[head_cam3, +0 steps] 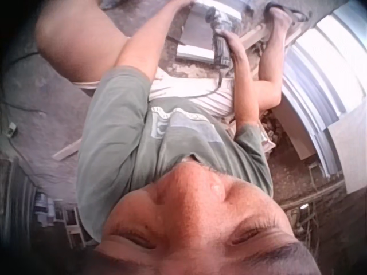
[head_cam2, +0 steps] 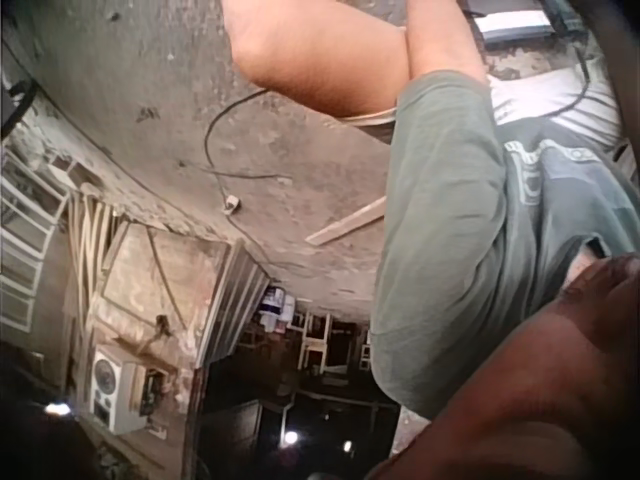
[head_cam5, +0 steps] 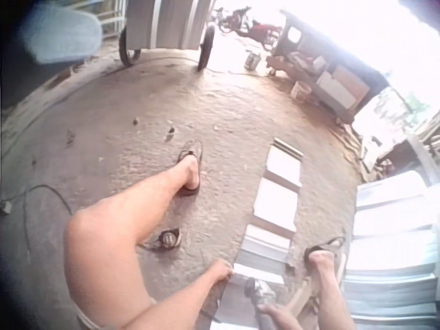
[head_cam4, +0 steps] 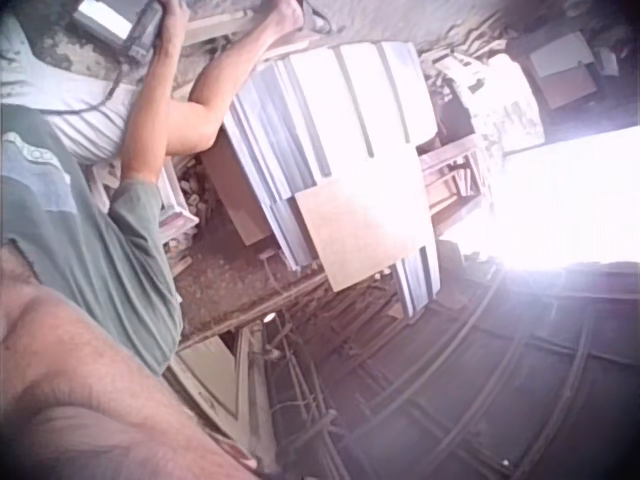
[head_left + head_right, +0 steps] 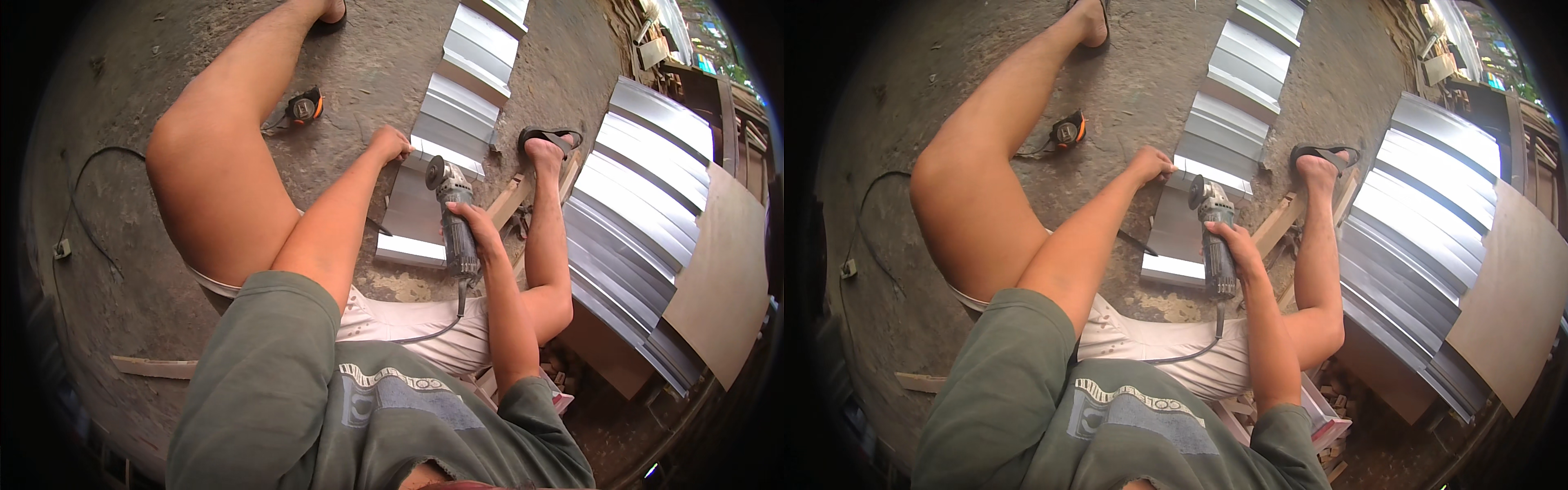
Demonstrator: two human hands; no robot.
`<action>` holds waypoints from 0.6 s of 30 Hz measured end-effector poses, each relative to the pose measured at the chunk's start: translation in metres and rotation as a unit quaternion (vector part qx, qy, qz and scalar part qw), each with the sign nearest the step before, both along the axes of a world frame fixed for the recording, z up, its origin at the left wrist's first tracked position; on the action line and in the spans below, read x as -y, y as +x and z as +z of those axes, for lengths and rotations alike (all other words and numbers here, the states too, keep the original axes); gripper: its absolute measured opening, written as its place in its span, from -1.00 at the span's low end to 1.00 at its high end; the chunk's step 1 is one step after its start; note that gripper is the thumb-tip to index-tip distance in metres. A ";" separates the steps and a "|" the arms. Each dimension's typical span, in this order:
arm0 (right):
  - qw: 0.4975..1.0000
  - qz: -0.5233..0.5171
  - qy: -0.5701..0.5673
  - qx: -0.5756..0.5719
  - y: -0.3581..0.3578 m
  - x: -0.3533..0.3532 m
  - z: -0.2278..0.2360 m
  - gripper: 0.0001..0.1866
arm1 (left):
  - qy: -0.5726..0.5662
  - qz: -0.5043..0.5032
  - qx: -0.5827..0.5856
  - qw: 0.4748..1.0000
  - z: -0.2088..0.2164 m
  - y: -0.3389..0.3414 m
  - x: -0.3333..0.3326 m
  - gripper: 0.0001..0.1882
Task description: The person uses a grinder to cut along a corrugated metal sheet, then uses a measuring tape and pen to mark a measurement on another section before cutting it with the grinder.
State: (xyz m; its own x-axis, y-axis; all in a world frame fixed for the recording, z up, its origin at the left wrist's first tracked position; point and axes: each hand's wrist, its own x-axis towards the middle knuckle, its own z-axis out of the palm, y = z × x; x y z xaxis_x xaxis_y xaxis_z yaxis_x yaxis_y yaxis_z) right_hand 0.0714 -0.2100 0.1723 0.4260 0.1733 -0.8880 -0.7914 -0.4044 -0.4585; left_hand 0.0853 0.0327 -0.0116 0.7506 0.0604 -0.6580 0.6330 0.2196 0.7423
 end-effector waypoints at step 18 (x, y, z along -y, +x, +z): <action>1.000 0.018 0.007 -0.023 0.004 -0.009 -0.018 -0.56 | 0.001 0.030 0.020 0.999 -0.006 -0.002 0.002 -0.88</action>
State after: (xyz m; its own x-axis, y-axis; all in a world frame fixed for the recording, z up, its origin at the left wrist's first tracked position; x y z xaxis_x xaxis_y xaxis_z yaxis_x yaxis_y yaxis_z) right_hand 0.0757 -0.2006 0.1544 0.3777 0.2009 -0.9039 -0.7972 -0.4260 -0.4278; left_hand 0.0837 0.0302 -0.0177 0.7717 0.1078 -0.6268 0.5878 0.2556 0.7676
